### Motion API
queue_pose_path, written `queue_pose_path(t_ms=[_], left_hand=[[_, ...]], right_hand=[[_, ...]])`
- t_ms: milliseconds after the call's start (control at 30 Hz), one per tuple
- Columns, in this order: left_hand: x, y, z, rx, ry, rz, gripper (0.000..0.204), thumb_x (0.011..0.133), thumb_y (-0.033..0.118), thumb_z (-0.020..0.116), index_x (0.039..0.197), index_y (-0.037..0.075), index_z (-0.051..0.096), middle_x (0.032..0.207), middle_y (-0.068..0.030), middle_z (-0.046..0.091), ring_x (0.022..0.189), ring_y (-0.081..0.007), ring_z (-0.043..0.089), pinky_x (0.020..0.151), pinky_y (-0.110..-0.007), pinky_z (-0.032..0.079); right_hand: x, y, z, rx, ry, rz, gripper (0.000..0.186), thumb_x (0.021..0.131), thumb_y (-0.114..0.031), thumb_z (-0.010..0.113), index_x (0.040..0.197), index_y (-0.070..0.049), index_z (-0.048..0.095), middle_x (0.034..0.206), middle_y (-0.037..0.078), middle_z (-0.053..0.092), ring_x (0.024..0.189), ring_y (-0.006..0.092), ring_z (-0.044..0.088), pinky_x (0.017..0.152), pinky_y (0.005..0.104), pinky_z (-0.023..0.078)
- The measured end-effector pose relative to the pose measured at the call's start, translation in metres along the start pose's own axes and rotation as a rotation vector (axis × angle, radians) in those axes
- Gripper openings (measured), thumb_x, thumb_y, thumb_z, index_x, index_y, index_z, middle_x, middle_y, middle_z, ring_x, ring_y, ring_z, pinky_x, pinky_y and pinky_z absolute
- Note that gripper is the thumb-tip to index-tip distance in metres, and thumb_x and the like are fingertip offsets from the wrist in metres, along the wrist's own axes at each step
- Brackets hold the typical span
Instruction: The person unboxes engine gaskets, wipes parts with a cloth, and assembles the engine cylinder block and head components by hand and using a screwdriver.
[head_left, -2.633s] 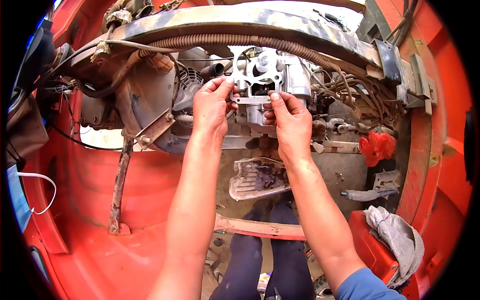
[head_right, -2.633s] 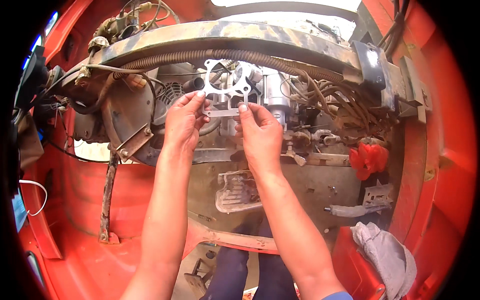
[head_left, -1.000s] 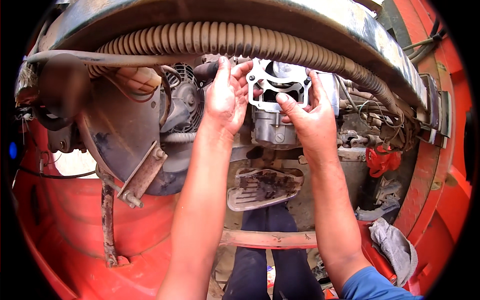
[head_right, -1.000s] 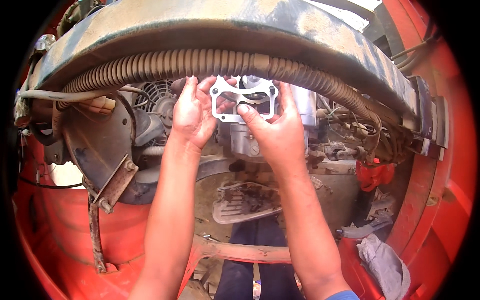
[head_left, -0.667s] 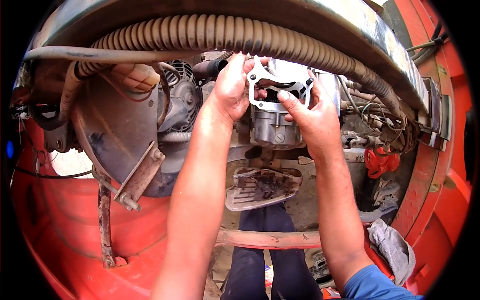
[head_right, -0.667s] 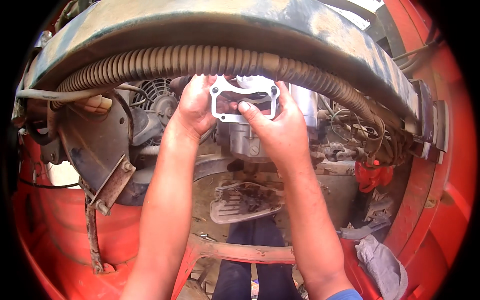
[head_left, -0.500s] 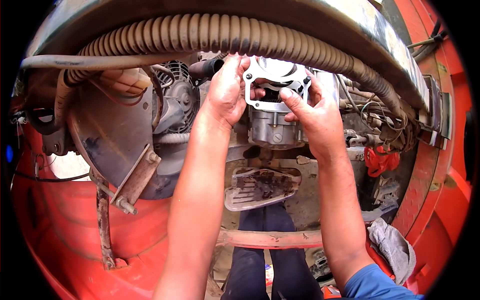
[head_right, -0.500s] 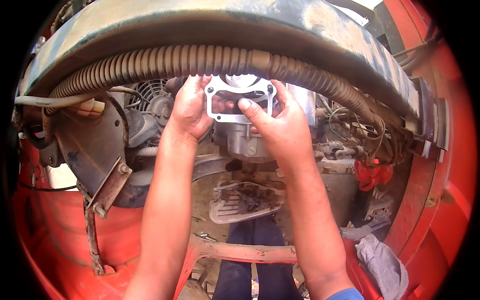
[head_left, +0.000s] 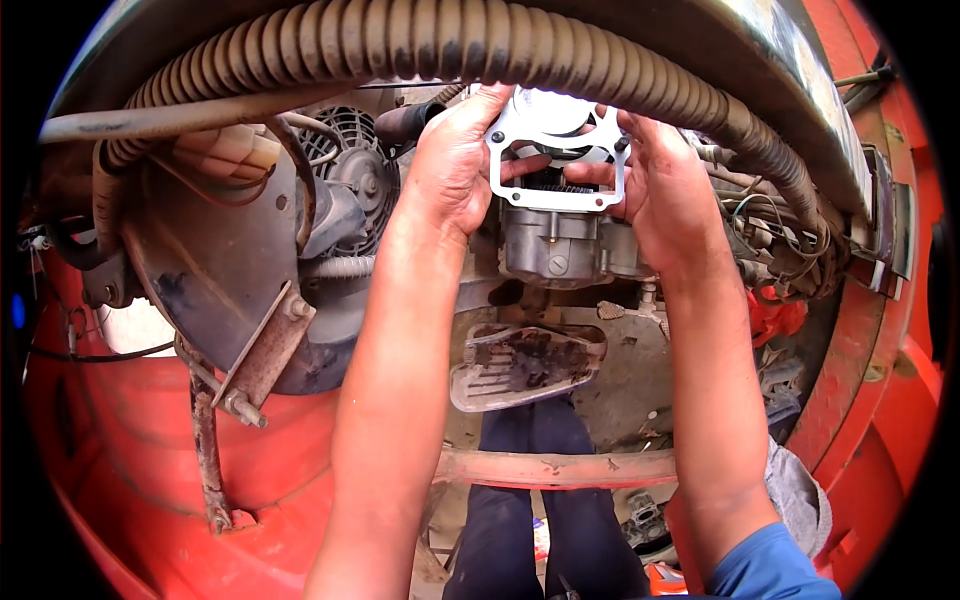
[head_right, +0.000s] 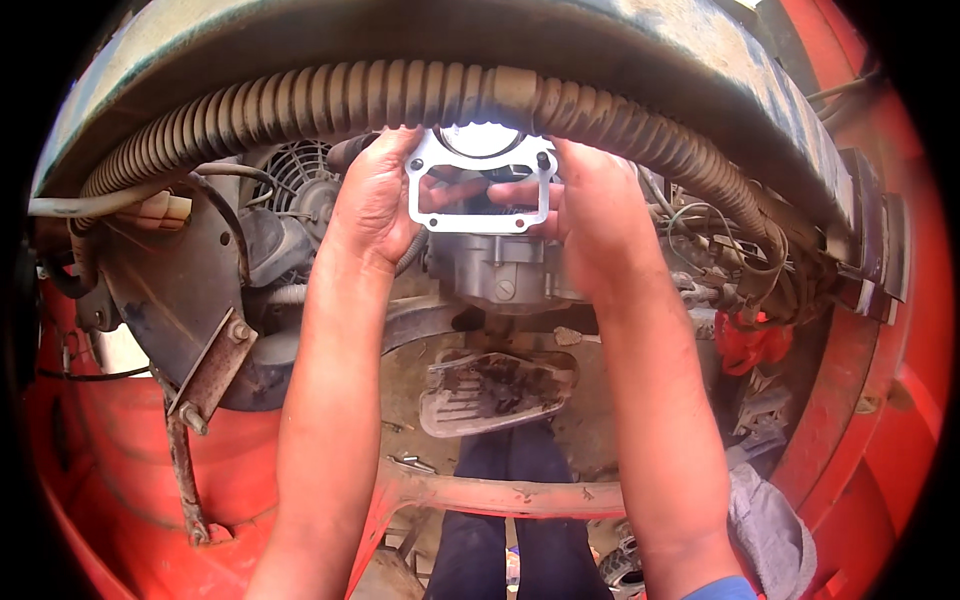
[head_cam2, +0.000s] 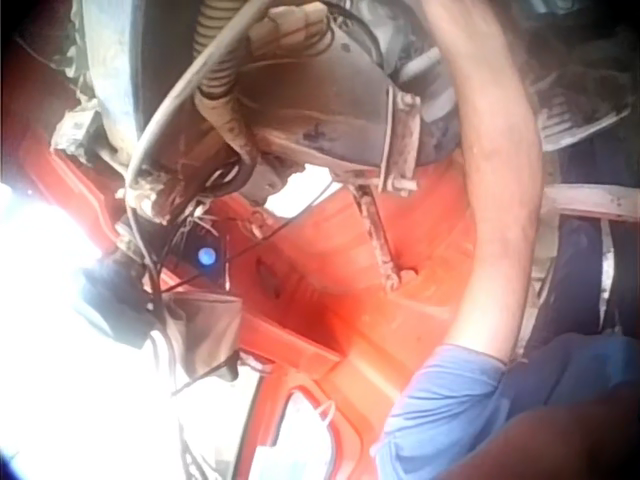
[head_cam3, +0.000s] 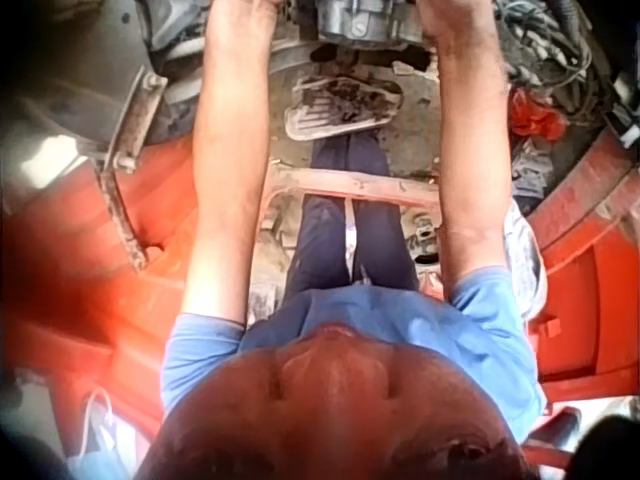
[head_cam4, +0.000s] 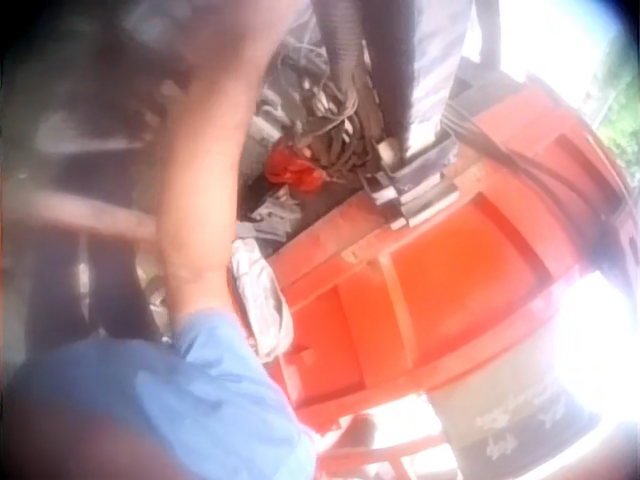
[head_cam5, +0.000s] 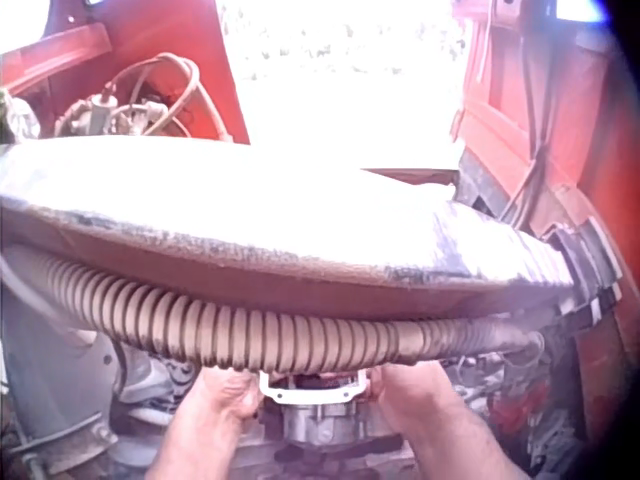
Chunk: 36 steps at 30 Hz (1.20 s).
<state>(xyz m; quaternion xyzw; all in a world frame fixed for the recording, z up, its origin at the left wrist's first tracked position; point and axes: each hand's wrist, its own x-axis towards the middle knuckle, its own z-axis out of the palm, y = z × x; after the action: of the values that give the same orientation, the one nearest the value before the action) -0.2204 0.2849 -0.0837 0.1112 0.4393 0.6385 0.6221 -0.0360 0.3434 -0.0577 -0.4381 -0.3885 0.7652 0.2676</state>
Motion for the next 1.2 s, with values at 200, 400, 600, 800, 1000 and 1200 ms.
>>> queue_pose_path(t_ms=[200, 400, 600, 800, 1000, 1200], left_hand=[[-0.001, 0.005, 0.008, 0.079, 0.09, -0.038, 0.032, 0.11, 0.027, 0.05, 0.127, 0.003, 0.063, 0.121, -0.0146, 0.071, 0.112, -0.0312, 0.07, 0.095, -0.058, 0.062], [0.002, 0.001, 0.001, 0.071, 0.052, -0.028, 0.03, 0.106, 0.038, 0.06, 0.111, 0.009, 0.067, 0.11, -0.0074, 0.073, 0.102, -0.025, 0.074, 0.086, -0.047, 0.063], [0.003, 0.003, 0.008, 0.097, 0.062, 0.012, 0.043, 0.105, 0.036, 0.062, 0.122, -0.003, 0.065, 0.111, -0.0139, 0.07, 0.096, -0.0294, 0.073, 0.075, -0.045, 0.069], [0.005, 0.003, 0.011, 0.139, 0.091, -0.025, 0.047, 0.105, 0.04, 0.057, 0.119, -0.004, 0.066, 0.094, -0.0126, 0.07, 0.089, -0.0257, 0.075, 0.074, -0.043, 0.069], [0.006, 0.006, 0.003, 0.07, 0.036, -0.008, 0.048, 0.106, 0.044, 0.057, 0.123, 0.0, 0.064, 0.108, -0.0132, 0.072, 0.1, -0.0268, 0.074, 0.078, -0.049, 0.066], [0.002, 0.005, 0.006, 0.165, 0.049, 0.001, 0.039, 0.109, 0.035, 0.052, 0.131, 0.004, 0.063, 0.12, -0.0122, 0.071, 0.107, -0.0239, 0.072, 0.081, -0.049, 0.065]], right_hand=[[0.006, -0.012, -0.03, -0.431, -0.008, 0.056, 0.06, 0.107, -0.048, 0.055, 0.144, 0.0, 0.054, 0.136, 0.012, 0.061, 0.09, 0.0219, 0.076, 0.067, 0.0295, 0.06], [0.019, -0.02, -0.039, -0.919, -0.054, -0.283, 0.057, 0.106, -0.051, 0.057, 0.125, 0.001, 0.064, 0.112, 0.009, 0.068, 0.079, 0.0147, 0.065, 0.066, 0.0297, 0.052], [0.019, -0.028, -0.026, -0.949, -0.018, -0.35, 0.062, 0.106, -0.056, 0.054, 0.129, 0.0, 0.067, 0.108, 0.014, 0.07, 0.072, 0.0126, 0.059, 0.063, 0.0285, 0.048], [0.006, -0.034, -0.003, -0.756, 0.032, -0.038, 0.059, 0.106, -0.056, 0.049, 0.117, -0.001, 0.067, 0.084, 0.009, 0.066, 0.065, 0.0132, 0.059, 0.057, 0.029, 0.048], [0.016, -0.028, -0.027, -0.301, 0.031, 0.074, 0.056, 0.107, -0.045, 0.055, 0.133, 0.005, 0.057, 0.123, 0.018, 0.063, 0.073, 0.0163, 0.063, 0.06, 0.03, 0.053], [0.012, -0.023, -0.023, -0.323, 0.05, -0.006, 0.07, 0.106, -0.054, 0.054, 0.141, 0.007, 0.053, 0.121, 0.015, 0.067, 0.069, 0.0108, 0.062, 0.055, 0.0234, 0.051]])
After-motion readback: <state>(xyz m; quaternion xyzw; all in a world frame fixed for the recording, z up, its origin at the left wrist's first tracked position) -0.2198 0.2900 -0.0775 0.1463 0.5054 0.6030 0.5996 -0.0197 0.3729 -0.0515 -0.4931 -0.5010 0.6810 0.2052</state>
